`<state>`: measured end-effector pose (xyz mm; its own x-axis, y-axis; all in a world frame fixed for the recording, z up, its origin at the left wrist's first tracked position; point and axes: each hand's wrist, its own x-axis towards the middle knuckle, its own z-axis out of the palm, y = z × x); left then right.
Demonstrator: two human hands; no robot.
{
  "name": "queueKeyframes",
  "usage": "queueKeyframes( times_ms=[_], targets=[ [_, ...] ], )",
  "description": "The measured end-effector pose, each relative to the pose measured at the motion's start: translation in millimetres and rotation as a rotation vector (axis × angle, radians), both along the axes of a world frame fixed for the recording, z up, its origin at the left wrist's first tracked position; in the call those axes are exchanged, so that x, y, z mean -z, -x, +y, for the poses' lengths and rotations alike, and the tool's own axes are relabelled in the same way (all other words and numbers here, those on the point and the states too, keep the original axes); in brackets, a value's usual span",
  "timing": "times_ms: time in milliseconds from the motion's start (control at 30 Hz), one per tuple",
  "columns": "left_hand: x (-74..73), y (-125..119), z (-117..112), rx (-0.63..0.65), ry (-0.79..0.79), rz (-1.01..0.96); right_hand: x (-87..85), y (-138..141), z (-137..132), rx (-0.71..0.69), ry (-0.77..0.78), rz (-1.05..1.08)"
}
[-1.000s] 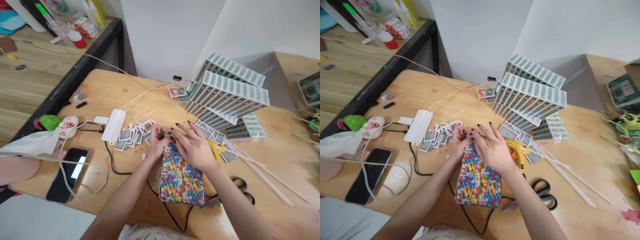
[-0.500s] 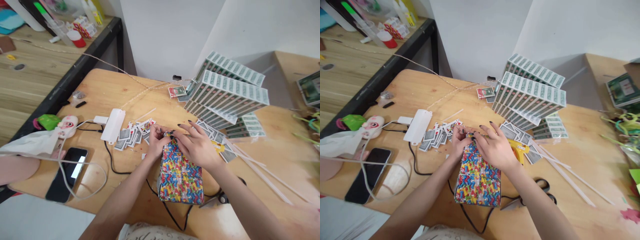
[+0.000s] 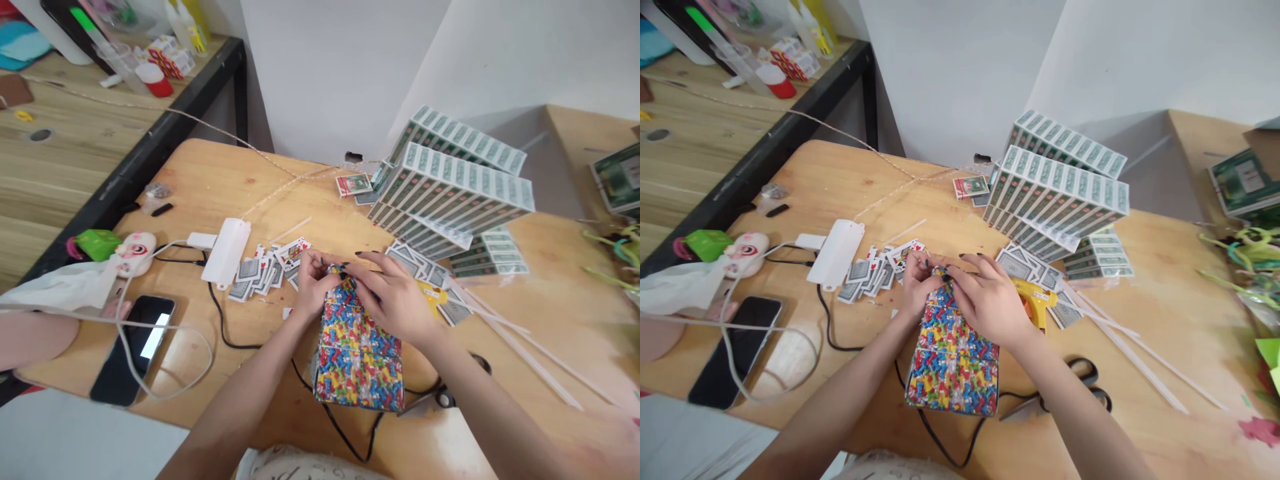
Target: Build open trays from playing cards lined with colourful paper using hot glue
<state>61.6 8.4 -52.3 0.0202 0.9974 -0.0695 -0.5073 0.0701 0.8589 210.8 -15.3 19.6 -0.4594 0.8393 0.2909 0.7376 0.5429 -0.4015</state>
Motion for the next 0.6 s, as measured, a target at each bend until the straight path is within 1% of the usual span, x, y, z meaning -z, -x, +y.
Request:
queueKeyframes(
  times_ms=[67, 167, 233, 267, 333, 400, 533, 600],
  targets=[
    [2.0, 1, 0, 0.011, -0.016, -0.001, 1.7, -2, -1, 0.052, 0.078, 0.125],
    [5.1, 2, 1, 0.031, -0.022, 0.009, 5.1, -6, -4, 0.194, 0.146, 0.292],
    [6.4, 2, 1, 0.029, -0.025, 0.013, 5.9, -8, -5, 0.270, 0.168, 0.349],
    [6.6, 2, 1, 0.028, -0.026, 0.013, 5.6, -8, -6, 0.281, 0.177, 0.359],
    [6.1, 2, 1, 0.030, -0.021, 0.005, 4.4, -7, -7, 0.254, 0.180, 0.347],
    [4.7, 2, 0, 0.028, -0.015, 0.000, 3.8, -4, -8, 0.199, 0.166, 0.314],
    [2.6, 1, 1, 0.016, -0.023, -0.008, 8.1, 3, -5, 0.121, 0.099, 0.227],
    [2.5, 1, 1, 0.012, -0.036, -0.023, 9.9, 5, -4, 0.086, 0.049, 0.143]
  ],
)
